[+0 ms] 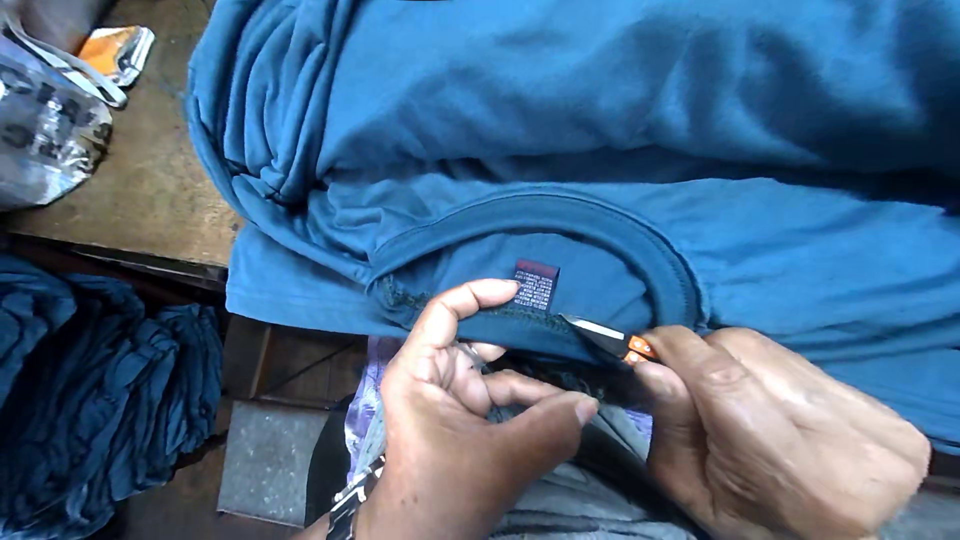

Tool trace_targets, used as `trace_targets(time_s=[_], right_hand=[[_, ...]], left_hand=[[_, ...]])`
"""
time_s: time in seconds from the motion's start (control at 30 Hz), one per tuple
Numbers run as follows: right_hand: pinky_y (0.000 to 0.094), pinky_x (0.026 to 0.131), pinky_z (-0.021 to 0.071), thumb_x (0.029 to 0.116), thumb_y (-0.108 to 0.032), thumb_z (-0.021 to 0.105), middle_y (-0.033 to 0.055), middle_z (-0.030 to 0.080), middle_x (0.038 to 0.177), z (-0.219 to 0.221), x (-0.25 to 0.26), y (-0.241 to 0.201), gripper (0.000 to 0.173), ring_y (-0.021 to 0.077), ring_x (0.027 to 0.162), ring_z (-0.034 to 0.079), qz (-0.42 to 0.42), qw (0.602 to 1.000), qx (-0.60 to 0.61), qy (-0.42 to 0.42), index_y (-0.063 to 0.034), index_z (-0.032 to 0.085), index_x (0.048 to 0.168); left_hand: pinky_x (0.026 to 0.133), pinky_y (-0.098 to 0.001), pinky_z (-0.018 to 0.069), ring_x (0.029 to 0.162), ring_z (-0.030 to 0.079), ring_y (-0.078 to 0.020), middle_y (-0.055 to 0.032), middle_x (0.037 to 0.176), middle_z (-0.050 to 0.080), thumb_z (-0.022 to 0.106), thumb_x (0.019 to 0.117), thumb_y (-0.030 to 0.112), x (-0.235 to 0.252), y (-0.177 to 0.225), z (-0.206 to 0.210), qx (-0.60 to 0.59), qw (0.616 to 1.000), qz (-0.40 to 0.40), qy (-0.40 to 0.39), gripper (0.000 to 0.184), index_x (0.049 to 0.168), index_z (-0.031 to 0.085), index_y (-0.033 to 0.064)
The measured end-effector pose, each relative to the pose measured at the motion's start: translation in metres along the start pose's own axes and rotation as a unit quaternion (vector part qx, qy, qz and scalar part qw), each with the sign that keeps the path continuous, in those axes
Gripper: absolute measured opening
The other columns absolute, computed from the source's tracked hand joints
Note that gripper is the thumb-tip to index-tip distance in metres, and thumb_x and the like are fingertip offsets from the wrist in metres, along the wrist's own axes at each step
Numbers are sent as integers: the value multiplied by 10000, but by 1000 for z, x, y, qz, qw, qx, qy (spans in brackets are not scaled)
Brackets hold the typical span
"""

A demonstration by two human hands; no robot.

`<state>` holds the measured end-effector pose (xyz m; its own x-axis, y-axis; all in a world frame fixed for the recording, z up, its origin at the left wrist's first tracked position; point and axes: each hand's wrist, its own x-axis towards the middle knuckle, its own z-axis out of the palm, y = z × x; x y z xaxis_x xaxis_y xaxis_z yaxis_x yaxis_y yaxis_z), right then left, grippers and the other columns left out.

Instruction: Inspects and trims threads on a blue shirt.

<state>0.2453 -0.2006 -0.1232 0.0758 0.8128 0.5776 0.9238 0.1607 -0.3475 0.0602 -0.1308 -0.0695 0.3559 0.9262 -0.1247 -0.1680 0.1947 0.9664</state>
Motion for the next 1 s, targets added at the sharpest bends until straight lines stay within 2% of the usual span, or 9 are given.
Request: trace_targets(time_s=[0.1,0.17,0.27,0.33,0.43,0.5,0.6,0.67,1.0], right_hand=[[338,583,464,1060,-247,519,81,628,800,-4,3,6,279,175,686,592,15,997,80,-9,-25,687,1079],[265,645,512,1089,-281,481,12,660,890,-11,0,17,282,81,754,617,72,978,196,-20,-91,686,1129],[173,548,444,1110,-371,420,-110,616,837,-19,-7,31,315,-18,629,521,199,907,372,0,-194,673,1169],[163,483,393,1111,-383,407,-118,553,735,-25,-9,37,342,-18,546,454,247,875,417,8,-192,683,1179],[153,516,407,1109,-414,394,-121,568,790,-34,-18,50,364,-38,591,471,212,910,354,-30,-199,661,1232],[189,601,461,1109,-407,393,-61,622,903,-42,-25,56,387,-5,698,544,148,954,255,-61,-152,652,1242],[360,700,503,1099,-366,398,112,663,948,-53,-34,57,413,188,815,629,54,989,101,-98,-56,644,1214],[420,686,489,1089,-371,407,157,652,928,-57,-42,54,426,271,809,626,20,993,35,-110,-40,641,1220],[394,607,447,1048,-366,515,117,595,863,-37,-40,25,402,255,725,571,4,999,-38,-31,-53,639,1267]], left_hand=[[597,-419,671,643,725,-297,-204,1009,677,775,658,-216,-1,0,-1,2,1000,7,-6,820,1387,520,59],[592,-415,669,651,724,-298,-207,1016,674,784,655,-212,0,1,-3,-1,1000,5,-16,842,1398,493,57],[582,-405,666,679,727,-290,-199,1046,666,788,642,-210,0,3,-6,0,1000,-1,-31,895,1425,460,73],[577,-404,665,693,729,-301,-213,1082,658,786,630,-218,0,3,-9,-16,999,-8,-46,926,1432,432,80],[593,-410,667,767,737,-316,-216,1113,625,775,627,-222,-1,7,-13,-41,997,-26,-61,940,1435,414,93],[601,-408,667,813,740,-322,-217,1139,615,768,637,-225,-2,10,-15,-47,995,-37,-75,920,1425,422,100],[599,-405,666,779,736,-313,-218,1141,616,761,647,-236,-3,12,-19,-49,993,-48,-91,882,1406,448,85],[592,-402,663,734,736,-313,-234,1128,631,758,651,-233,-4,12,-20,-51,993,-55,-91,869,1403,454,80],[615,-386,661,735,747,-329,-274,1169,658,733,669,-251,-8,13,-17,-68,990,-74,-94,801,1367,480,51]])
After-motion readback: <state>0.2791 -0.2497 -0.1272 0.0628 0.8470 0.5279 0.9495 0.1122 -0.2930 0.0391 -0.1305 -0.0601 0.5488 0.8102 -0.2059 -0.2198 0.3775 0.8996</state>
